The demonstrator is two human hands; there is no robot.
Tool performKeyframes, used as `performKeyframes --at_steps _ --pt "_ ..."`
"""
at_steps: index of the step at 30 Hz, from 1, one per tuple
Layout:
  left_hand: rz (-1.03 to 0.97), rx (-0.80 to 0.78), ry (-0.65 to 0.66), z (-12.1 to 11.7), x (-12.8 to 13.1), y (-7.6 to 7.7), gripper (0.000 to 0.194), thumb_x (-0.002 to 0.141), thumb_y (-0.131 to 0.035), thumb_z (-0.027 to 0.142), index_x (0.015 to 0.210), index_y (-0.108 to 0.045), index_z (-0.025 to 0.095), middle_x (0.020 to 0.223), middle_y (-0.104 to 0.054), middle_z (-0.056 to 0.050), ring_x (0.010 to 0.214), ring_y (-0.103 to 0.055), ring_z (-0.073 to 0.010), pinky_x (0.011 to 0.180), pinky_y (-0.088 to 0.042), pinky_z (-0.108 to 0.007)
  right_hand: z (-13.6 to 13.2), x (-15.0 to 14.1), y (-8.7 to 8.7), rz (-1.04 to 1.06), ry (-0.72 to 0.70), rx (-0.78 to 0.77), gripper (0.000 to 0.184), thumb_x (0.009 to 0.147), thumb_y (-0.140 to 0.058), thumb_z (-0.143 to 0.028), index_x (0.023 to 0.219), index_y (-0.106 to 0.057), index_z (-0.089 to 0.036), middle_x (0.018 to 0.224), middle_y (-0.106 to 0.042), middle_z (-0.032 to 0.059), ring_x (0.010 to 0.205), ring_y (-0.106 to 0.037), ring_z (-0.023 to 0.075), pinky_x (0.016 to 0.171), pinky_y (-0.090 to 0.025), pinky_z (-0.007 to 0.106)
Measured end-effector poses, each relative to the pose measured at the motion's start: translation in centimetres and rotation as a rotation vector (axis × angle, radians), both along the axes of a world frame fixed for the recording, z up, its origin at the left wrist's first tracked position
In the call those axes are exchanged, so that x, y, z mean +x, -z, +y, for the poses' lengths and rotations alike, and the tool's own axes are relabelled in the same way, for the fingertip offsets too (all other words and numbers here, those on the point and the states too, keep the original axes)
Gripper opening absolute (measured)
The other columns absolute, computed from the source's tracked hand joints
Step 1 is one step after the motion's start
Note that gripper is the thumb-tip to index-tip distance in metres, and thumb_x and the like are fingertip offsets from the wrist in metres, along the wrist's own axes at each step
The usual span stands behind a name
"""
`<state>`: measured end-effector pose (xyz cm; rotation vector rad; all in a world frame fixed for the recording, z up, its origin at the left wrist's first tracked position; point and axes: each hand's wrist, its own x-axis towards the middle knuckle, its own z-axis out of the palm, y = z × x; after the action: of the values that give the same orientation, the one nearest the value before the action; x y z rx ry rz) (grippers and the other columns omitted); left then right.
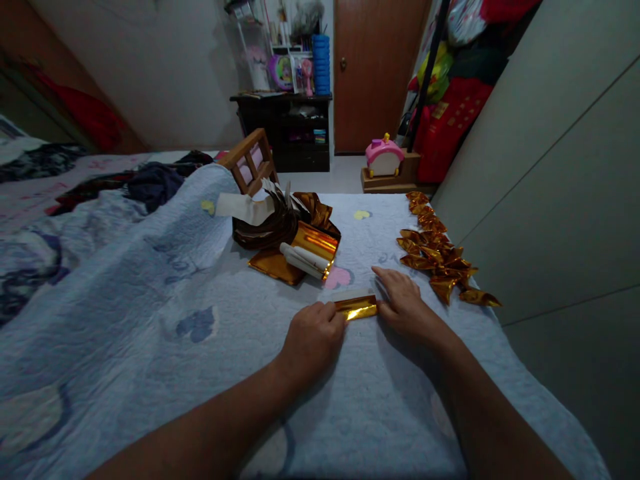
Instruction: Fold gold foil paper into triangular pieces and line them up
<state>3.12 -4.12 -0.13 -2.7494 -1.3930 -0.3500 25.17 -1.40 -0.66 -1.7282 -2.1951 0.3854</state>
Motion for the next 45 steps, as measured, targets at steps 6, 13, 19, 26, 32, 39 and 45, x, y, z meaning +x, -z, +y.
performKeyframes --at_steps 6,13,19,26,32,39,45 --pt "-0.201 -0.112 -0.055 0.9 -0.1 0.2 0.006 0.09 -0.065 0.019 0.086 -0.061 0.018 0.091 -0.064 -0.005 0.087 -0.058 -0.0223 0.077 -0.05 -0.036 -0.1 -1.0 -0.2 0.128 -0.086 0.017 0.041 0.082 -0.063 -0.024 0.123 -0.062 -0.019 0.134 -0.059 0.0133 0.126 -0.049 0.0293 0.107 -0.037 0.044" --pt "-0.463 -0.164 -0.147 1.5 -0.4 1.3 0.035 0.081 -0.069 0.016 0.112 -0.052 0.016 0.108 -0.058 -0.008 0.102 -0.053 -0.0238 0.091 -0.049 -0.04 0.2 -0.5 -0.3 0.065 -0.122 -0.03 0.017 0.078 -0.069 -0.014 0.093 -0.071 -0.021 0.131 -0.06 0.0117 0.126 -0.048 0.0306 0.104 -0.038 0.046" --pt "-0.559 -0.249 -0.054 2.2 -0.7 0.9 0.015 0.084 -0.064 0.014 0.098 -0.065 0.018 0.107 -0.063 -0.007 0.103 -0.053 -0.025 0.091 -0.044 -0.04 0.2 -0.4 -0.8 0.306 -0.231 -0.021 0.025 0.069 -0.057 0.0 0.082 -0.065 -0.02 0.119 -0.065 0.0098 0.117 -0.053 0.0261 0.101 -0.042 0.044" --pt "-0.885 -0.488 0.023 2.2 -1.0 0.2 0.012 0.089 -0.062 0.025 0.08 -0.064 0.017 0.079 -0.062 -0.003 0.078 -0.054 -0.0178 0.073 -0.041 -0.03 -0.1 -0.7 -2.0 0.609 -0.191 -0.17 0.029 0.063 -0.049 -0.005 0.084 -0.063 -0.021 0.081 -0.066 -0.0004 0.077 -0.06 0.0169 0.073 -0.045 0.028" --pt "-1.219 -0.825 -0.041 2.3 -0.7 -0.2 0.028 0.084 -0.073 0.04 0.077 -0.066 0.014 0.07 -0.057 0.0 0.066 -0.05 -0.0126 0.062 -0.039 -0.024 -0.4 -1.4 -2.5 0.789 -0.155 -0.192 0.007 0.079 -0.057 -0.02 0.082 -0.064 -0.02 0.074 -0.062 -0.0012 0.069 -0.056 0.0147 0.066 -0.043 0.026" --pt "-1.481 -0.968 -0.099 2.4 -0.4 -0.6 0.031 0.074 -0.085 0.041 0.081 -0.074 0.014 0.076 -0.067 -0.003 0.071 -0.058 -0.0139 0.07 -0.045 -0.025 -0.3 -1.7 -1.9 1.062 -0.105 -0.331 0.017 0.081 -0.07 -0.033 0.09 -0.063 -0.02 0.078 -0.065 -0.0005 0.07 -0.059 0.0143 0.065 -0.045 0.025" --pt "-1.699 -1.215 -0.121 2.7 -0.2 -0.3 0.042 0.071 -0.088 0.036 0.104 -0.076 0.013 0.089 -0.074 -0.007 0.071 -0.064 -0.0127 0.069 -0.051 -0.023 -0.7 -1.4 -1.7 1.322 -0.174 -0.511 0.05 0.077 -0.079 -0.051 0.116 -0.063 -0.024 0.102 -0.069 0.005 0.095 -0.067 0.0217 0.086 -0.051 0.035"
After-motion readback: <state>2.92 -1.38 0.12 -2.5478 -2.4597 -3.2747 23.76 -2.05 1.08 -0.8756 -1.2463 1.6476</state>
